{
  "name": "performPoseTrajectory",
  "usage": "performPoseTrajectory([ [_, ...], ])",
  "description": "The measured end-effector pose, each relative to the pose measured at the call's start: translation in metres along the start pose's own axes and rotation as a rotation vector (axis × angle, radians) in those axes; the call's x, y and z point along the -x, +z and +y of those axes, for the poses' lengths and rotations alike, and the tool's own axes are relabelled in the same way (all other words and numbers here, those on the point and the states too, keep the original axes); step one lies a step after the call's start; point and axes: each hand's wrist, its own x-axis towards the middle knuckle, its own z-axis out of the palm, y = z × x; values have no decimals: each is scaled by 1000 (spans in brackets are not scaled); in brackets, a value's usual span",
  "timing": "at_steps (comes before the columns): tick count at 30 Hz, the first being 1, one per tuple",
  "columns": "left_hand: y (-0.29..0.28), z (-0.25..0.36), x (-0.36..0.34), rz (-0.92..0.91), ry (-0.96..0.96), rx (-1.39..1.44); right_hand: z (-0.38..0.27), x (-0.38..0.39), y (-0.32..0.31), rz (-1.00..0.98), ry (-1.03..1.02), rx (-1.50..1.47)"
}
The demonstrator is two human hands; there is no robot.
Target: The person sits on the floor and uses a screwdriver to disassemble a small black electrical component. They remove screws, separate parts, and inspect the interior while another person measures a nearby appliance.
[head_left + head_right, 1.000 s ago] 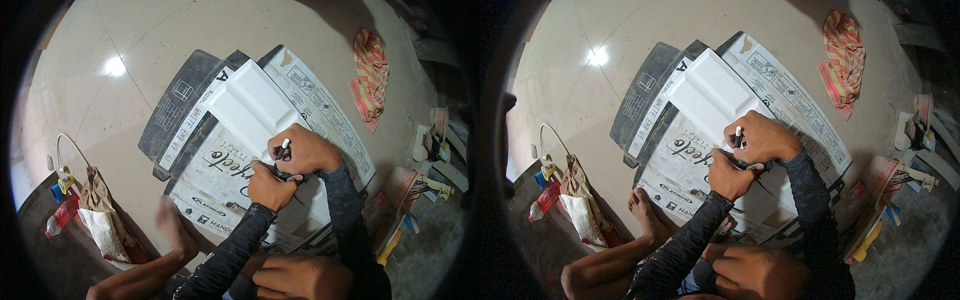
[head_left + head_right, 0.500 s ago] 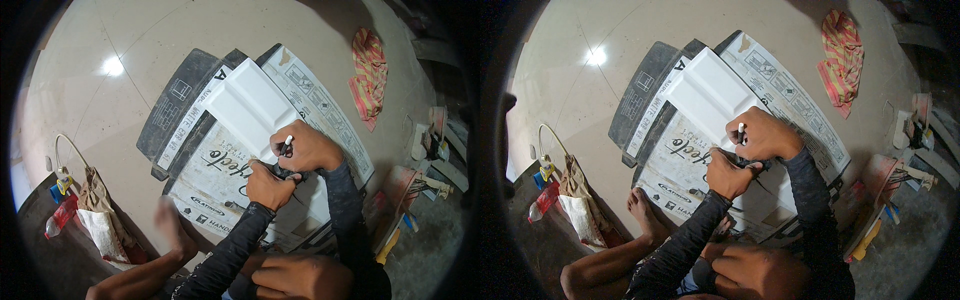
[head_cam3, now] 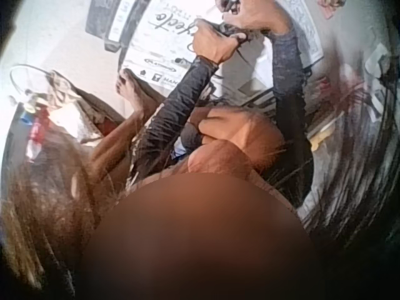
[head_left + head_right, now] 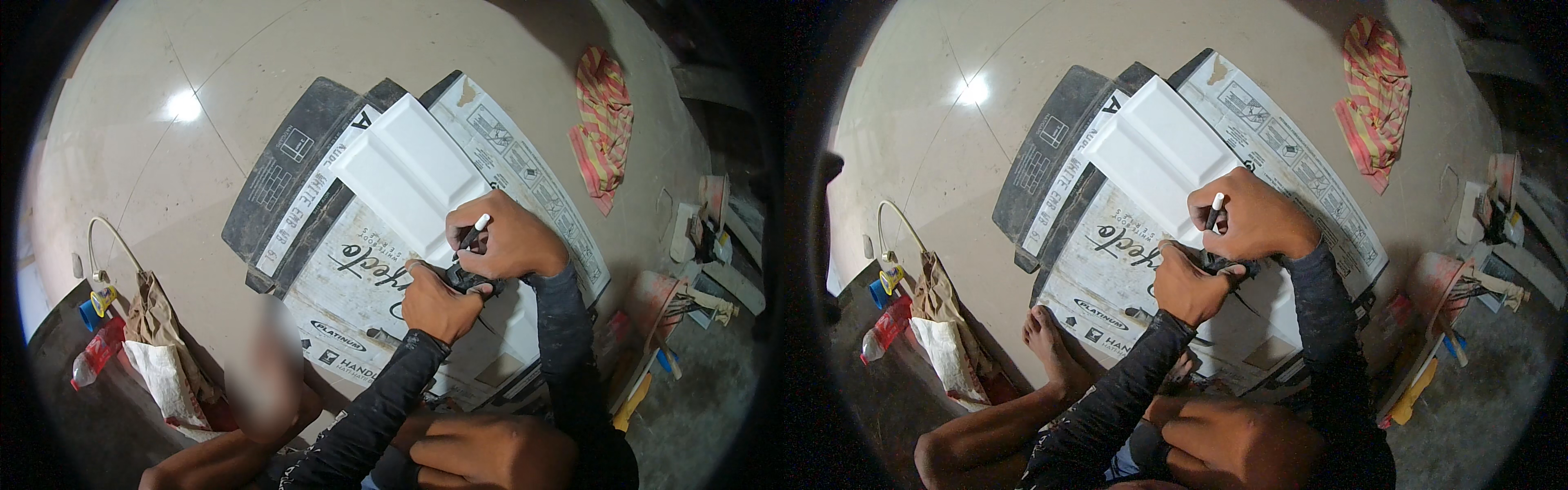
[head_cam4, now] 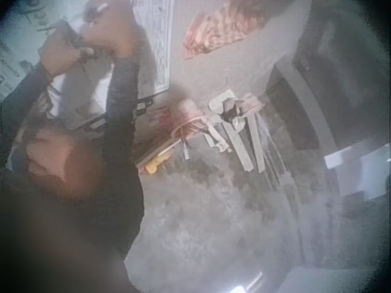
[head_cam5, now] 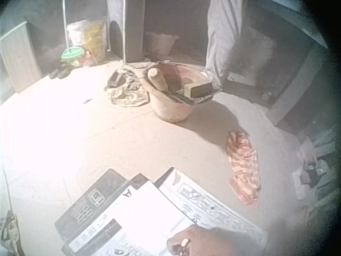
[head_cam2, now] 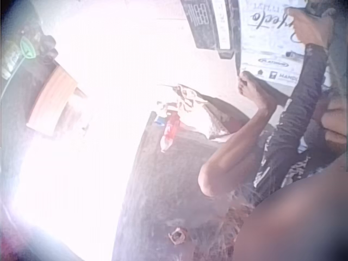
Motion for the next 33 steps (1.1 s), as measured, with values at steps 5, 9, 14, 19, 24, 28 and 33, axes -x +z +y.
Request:
performPoseTrajectory([
  [5,1,-1,0,18,18,7,-5,-6,3,-108,18,-37],
  [9,3,-2,1,30,17,1,-6,-19,8,-219,11,46],
  [14,4,-1,2,44,3,14,-5,-30,15,-260,-54,168],
  [19,5,-4,3,42,-2,61,-5,-37,20,-288,-25,312],
  [24,9,-8,3,100,50,50,-3,-38,22,-290,-42,328],
  [28,10,-9,3,100,41,64,-4,-39,23,-303,-31,319],
  [33,8,-6,4,96,42,75,-10,-40,17,-290,-2,343],
])
